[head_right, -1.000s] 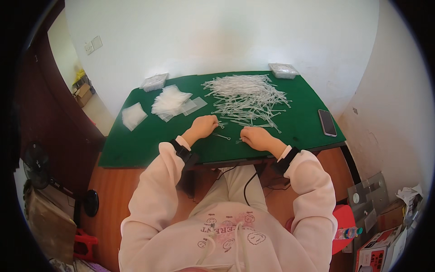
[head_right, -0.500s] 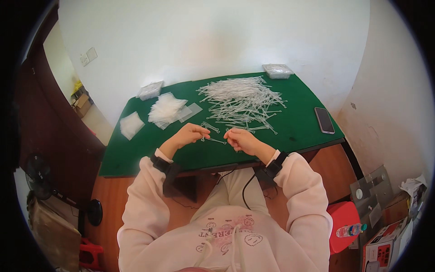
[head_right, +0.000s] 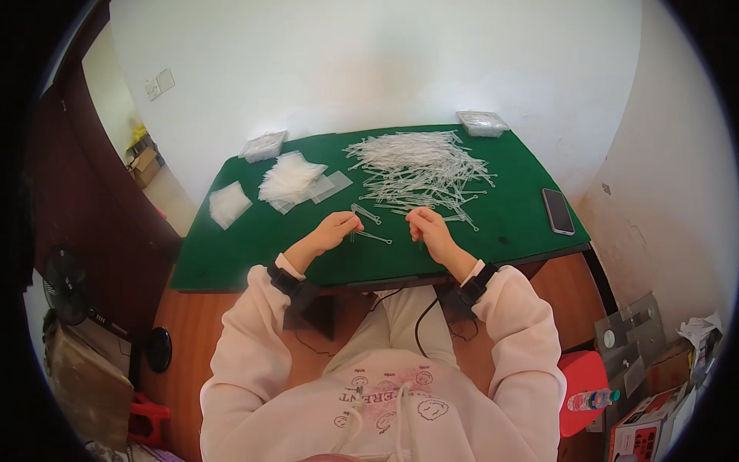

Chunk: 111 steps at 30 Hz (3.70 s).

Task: Manually placing small white plastic strips into transparent plastic bags.

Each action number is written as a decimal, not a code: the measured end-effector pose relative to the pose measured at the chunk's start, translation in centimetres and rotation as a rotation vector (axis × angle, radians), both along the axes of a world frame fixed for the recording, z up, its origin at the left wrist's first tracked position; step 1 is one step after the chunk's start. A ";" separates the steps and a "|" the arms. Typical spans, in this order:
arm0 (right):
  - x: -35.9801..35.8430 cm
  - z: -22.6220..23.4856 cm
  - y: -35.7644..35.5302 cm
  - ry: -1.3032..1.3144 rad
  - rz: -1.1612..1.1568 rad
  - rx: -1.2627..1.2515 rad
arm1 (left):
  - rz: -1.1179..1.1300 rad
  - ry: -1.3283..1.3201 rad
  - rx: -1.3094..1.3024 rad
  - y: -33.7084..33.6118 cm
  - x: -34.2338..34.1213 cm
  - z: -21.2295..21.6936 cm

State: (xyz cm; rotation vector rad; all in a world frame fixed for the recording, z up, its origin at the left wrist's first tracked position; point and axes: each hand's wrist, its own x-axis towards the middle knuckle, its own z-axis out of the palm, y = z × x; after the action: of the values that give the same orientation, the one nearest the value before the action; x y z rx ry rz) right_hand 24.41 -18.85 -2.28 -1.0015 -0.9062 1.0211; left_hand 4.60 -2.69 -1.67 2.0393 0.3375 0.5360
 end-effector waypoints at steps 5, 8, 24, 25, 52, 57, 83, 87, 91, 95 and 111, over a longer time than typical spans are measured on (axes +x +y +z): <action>-0.3 -1.0 -0.1 -0.057 -0.024 -0.023 | 0.015 0.031 -0.272 -1.1 0.5 -1.3; 0.0 -1.1 0.0 -0.025 0.031 -0.058 | 0.047 -0.063 0.028 -1.6 0.9 -1.8; 7.2 0.9 0.0 -1.409 -0.341 -0.065 | -0.088 0.111 0.552 -2.1 1.6 2.0; 7.1 0.8 -0.1 -1.504 -0.297 0.000 | -0.094 0.105 0.554 -2.2 1.9 1.8; 6.6 2.1 -0.3 -2.047 0.060 0.271 | -0.134 -0.092 0.138 -1.8 3.9 0.1; 6.3 2.2 -0.5 -1.929 0.062 0.223 | -0.093 0.083 -0.332 -1.8 3.4 1.0; 7.5 2.6 -1.2 -1.652 0.004 0.086 | -0.052 -0.117 -0.461 -1.5 3.6 -2.5; 7.5 2.0 -1.7 -1.652 0.041 0.079 | -0.055 -0.194 -0.509 -0.8 3.8 -2.7; 7.9 2.1 -0.7 -1.764 0.011 0.110 | -0.073 -0.225 -0.656 -0.9 4.0 -2.6; 7.2 1.7 1.6 -1.043 0.045 -0.006 | -0.083 -0.210 -0.704 -1.4 3.9 -2.6; 0.8 0.4 3.1 -0.253 0.221 -0.218 | -0.035 -0.167 -0.542 -2.3 3.4 -1.7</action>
State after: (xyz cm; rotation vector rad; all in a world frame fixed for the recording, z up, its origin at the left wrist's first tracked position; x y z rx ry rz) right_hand 25.23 -15.76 -1.84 -1.2532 -1.1501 1.2157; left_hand 8.05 -5.02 -3.36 1.4659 0.3055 0.5225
